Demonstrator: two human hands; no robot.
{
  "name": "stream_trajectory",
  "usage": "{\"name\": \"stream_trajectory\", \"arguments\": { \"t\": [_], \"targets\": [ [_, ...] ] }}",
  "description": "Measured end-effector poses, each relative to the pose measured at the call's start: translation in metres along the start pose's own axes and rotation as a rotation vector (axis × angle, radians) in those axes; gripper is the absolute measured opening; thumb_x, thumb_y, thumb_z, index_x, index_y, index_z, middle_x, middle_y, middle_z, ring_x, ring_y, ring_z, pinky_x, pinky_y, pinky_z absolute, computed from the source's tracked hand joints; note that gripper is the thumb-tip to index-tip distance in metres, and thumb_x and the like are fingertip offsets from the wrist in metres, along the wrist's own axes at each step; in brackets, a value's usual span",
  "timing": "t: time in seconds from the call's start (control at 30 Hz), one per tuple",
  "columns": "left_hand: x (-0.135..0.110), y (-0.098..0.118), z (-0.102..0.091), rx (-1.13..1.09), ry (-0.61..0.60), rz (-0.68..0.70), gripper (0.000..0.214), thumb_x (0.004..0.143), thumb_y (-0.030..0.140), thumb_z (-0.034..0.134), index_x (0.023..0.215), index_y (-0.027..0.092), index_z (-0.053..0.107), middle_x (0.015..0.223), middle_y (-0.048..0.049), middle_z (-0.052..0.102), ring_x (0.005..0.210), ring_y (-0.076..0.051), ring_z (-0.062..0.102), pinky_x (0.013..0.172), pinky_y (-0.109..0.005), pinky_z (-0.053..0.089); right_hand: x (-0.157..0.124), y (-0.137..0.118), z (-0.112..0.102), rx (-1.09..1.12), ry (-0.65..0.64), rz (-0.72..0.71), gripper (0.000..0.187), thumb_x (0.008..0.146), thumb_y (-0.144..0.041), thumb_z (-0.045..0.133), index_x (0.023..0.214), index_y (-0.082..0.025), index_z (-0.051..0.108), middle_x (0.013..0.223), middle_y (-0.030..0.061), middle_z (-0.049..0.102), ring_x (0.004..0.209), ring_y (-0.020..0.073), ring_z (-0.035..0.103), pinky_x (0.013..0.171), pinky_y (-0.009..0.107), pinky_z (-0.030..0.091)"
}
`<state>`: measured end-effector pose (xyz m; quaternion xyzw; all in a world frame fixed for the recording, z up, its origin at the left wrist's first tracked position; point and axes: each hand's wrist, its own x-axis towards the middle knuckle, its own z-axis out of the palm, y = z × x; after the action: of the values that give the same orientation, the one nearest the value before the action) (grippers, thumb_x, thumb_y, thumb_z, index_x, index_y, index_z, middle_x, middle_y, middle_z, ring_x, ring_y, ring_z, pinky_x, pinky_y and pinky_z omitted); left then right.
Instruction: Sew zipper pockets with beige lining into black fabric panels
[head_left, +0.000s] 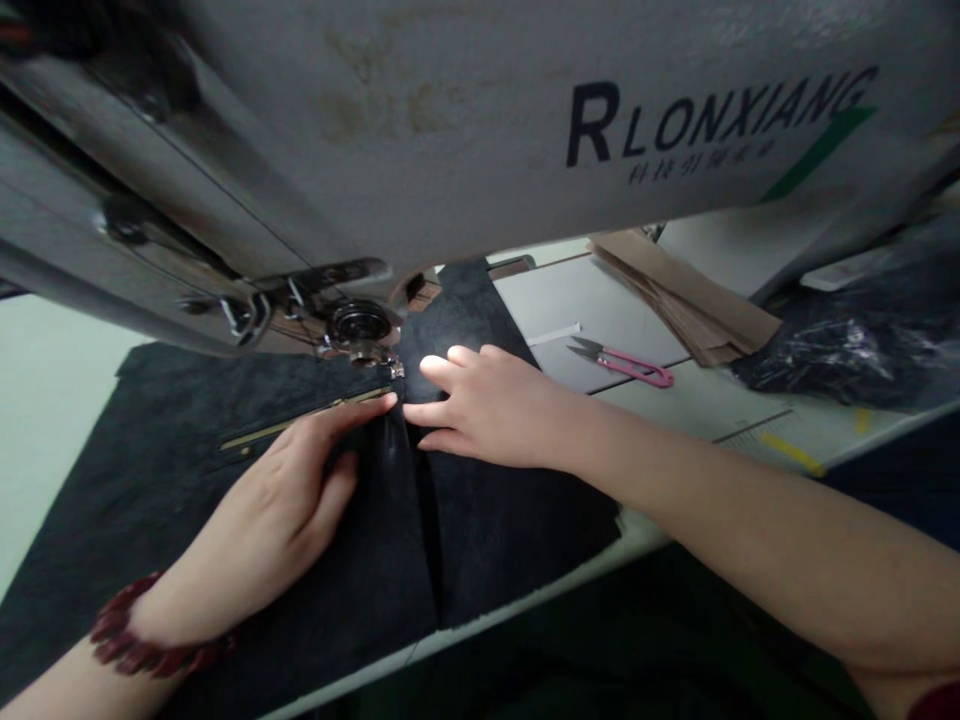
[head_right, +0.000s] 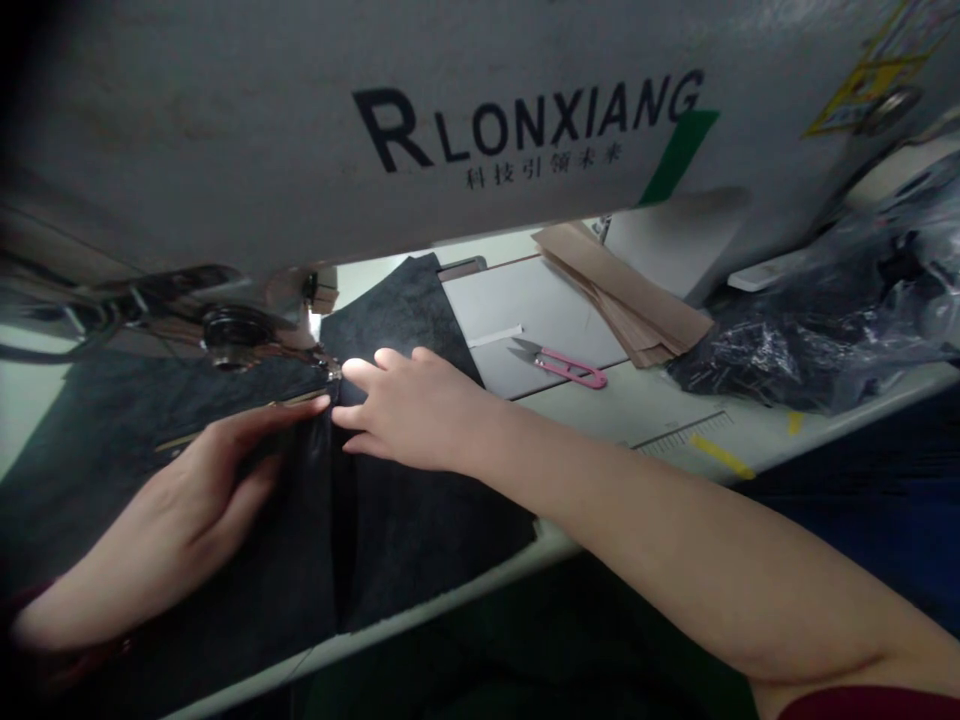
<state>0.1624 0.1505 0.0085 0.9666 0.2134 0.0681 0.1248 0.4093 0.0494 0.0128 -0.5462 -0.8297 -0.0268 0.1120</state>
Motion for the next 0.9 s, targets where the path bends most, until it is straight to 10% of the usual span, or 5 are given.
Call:
{"name": "stream_trajectory", "arguments": {
  "t": [0.27, 0.47, 0.9],
  "targets": [
    [-0.002, -0.001, 0.005, 0.186, -0.026, 0.196, 0.056, 0.1, 0.023, 0.039, 0.154, 0.031, 0.03, 0.16, 0.0018, 0.031, 0.144, -0.022, 0.034, 0.124, -0.041, 0.027, -0.006, 0.014, -0.017, 0.17, 0.061, 0.013, 0.029, 0.099, -0.024, 0.044, 0.092, -0.016, 0.071, 0.092, 0.0061, 0.065, 0.086, 0.0186, 0.056, 0.077, 0.034, 0.038],
    [-0.003, 0.005, 0.005, 0.212, 0.013, 0.204, 0.057, 0.096, 0.016, 0.042, 0.152, 0.025, 0.036, 0.159, -0.0021, 0.031, 0.144, -0.021, 0.033, 0.124, -0.04, 0.027, -0.005, 0.005, -0.003, 0.186, 0.068, -0.122, 0.034, 0.102, -0.022, 0.045, 0.133, -0.019, 0.058, 0.138, 0.0039, 0.061, 0.111, 0.0206, 0.055, 0.092, 0.037, 0.041],
    [-0.003, 0.01, 0.005, 0.197, 0.076, 0.222, 0.058, 0.095, 0.01, 0.043, 0.152, 0.021, 0.037, 0.158, -0.002, 0.036, 0.145, -0.017, 0.033, 0.126, -0.038, 0.024, 0.0, -0.004, 0.0, -0.02, -0.007, -0.001, 0.035, 0.101, -0.023, 0.047, 0.135, -0.019, 0.055, 0.133, 0.002, 0.062, 0.102, 0.0219, 0.054, 0.085, 0.039, 0.038]
  ]
}}
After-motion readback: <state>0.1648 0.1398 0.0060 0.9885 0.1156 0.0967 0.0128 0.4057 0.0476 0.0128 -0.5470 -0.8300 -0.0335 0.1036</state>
